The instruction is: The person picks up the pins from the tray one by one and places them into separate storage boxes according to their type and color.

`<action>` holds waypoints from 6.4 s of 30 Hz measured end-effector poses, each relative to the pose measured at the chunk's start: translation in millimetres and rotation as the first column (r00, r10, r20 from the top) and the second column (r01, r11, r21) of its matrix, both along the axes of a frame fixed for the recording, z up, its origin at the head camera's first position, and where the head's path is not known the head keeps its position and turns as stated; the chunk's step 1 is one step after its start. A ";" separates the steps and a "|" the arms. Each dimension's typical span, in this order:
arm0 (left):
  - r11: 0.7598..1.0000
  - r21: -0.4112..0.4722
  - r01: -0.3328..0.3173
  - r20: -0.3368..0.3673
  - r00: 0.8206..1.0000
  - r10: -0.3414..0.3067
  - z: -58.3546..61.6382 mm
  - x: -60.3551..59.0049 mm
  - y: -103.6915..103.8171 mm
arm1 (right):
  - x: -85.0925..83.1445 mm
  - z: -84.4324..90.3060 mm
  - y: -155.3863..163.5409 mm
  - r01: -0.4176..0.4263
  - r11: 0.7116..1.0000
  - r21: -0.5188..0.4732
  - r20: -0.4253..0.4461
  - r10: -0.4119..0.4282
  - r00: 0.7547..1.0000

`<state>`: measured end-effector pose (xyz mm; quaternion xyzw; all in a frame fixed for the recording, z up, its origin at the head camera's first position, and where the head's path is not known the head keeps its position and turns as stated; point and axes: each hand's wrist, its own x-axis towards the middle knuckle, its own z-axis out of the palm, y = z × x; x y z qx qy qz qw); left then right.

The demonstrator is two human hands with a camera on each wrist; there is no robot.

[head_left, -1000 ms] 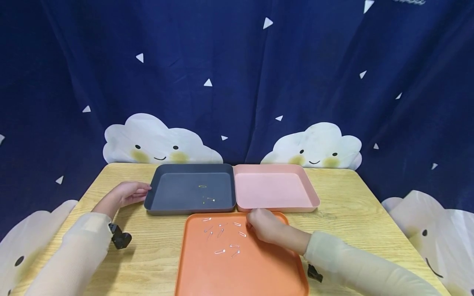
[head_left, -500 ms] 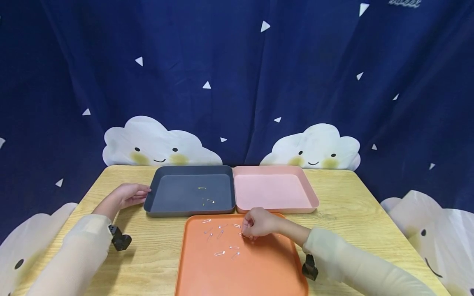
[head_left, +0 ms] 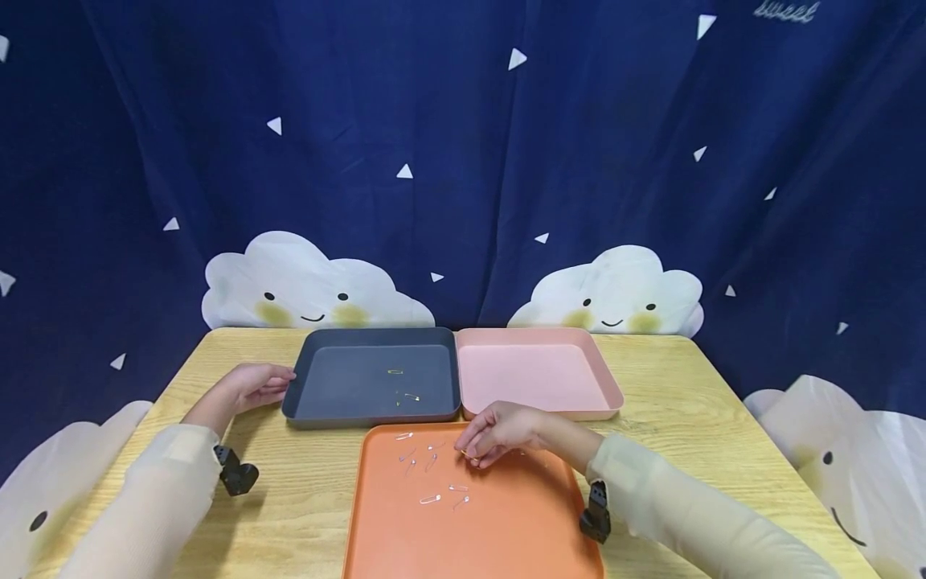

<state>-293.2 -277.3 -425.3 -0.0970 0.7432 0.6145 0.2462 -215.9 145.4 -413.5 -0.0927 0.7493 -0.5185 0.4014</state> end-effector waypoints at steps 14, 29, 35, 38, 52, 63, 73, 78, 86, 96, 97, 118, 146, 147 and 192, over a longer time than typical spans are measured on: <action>1.000 -0.018 -0.001 0.006 1.000 0.001 -3.2 2.3 -2.0 | -23.0 19.4 -29.3 -0.029 0.997 0.065 0.024 0.027 0.999; 1.000 -0.005 -0.010 0.011 1.000 0.010 -6.8 1.1 0.4 | -67.3 37.6 -64.6 -0.029 0.995 0.094 0.037 0.025 0.999; 1.000 -0.001 -0.003 0.011 1.000 0.003 -5.6 -0.2 -0.1 | -88.1 46.1 -76.6 -0.025 0.990 0.140 0.041 0.020 0.999; 1.000 0.004 -0.001 0.008 1.000 0.001 -3.8 -1.5 -0.6 | -99.9 50.4 -83.5 -0.024 0.983 0.184 0.029 0.019 0.999; 0.997 0.079 0.011 -0.011 1.000 -0.010 -0.9 -1.1 -2.3 | -132.1 41.6 -110.4 0.066 0.960 0.272 -0.065 -0.050 0.997; 0.998 0.066 -0.003 0.001 1.000 0.003 -0.4 -4.7 -1.2 | -239.0 -73.3 -108.6 0.171 0.916 0.364 -0.104 -0.142 0.984; 0.999 0.046 0.003 -0.008 1.000 -0.002 3.1 -5.3 -2.1 | -149.6 24.0 -103.7 0.258 0.885 0.388 -0.296 -0.146 0.944; 0.999 0.044 0.009 -0.014 1.000 -0.008 3.6 -4.7 -4.0 | -113.5 57.5 -96.0 0.255 0.912 0.322 -0.249 -0.179 0.952; 1.000 0.023 0.006 -0.009 1.000 -0.006 2.9 -0.9 -1.0 | -104.7 46.7 -78.5 0.170 0.955 0.243 -0.254 -0.106 0.961; 1.000 0.019 0.016 -0.009 1.000 -0.015 3.1 -5.3 0.9 | -40.8 37.8 -23.0 0.088 0.972 0.217 -0.344 -0.008 0.939; 1.000 0.014 0.019 -0.006 1.000 -0.019 3.1 -5.0 1.2 | -33.3 35.3 -15.8 0.089 0.971 0.222 -0.356 -0.004 0.934; 0.999 0.045 0.009 0.005 1.000 -0.009 3.2 -0.3 2.6 | 32.6 4.2 44.5 0.150 0.874 0.461 -0.664 0.228 0.712; 1.000 0.025 -0.010 0.006 1.000 0.010 0.5 -1.1 1.1 | 26.4 0.3 28.3 0.060 0.922 0.384 -0.518 0.161 0.840; 1.000 0.024 -0.012 0.006 1.000 0.012 0.6 -0.9 1.1 | 25.8 0.7 28.0 0.057 0.934 0.352 -0.462 0.120 0.879; 0.999 0.035 0.011 -0.001 1.000 -0.011 2.5 -0.5 0.9 | -60.6 37.9 -28.5 0.003 0.994 0.114 0.010 -0.004 1.000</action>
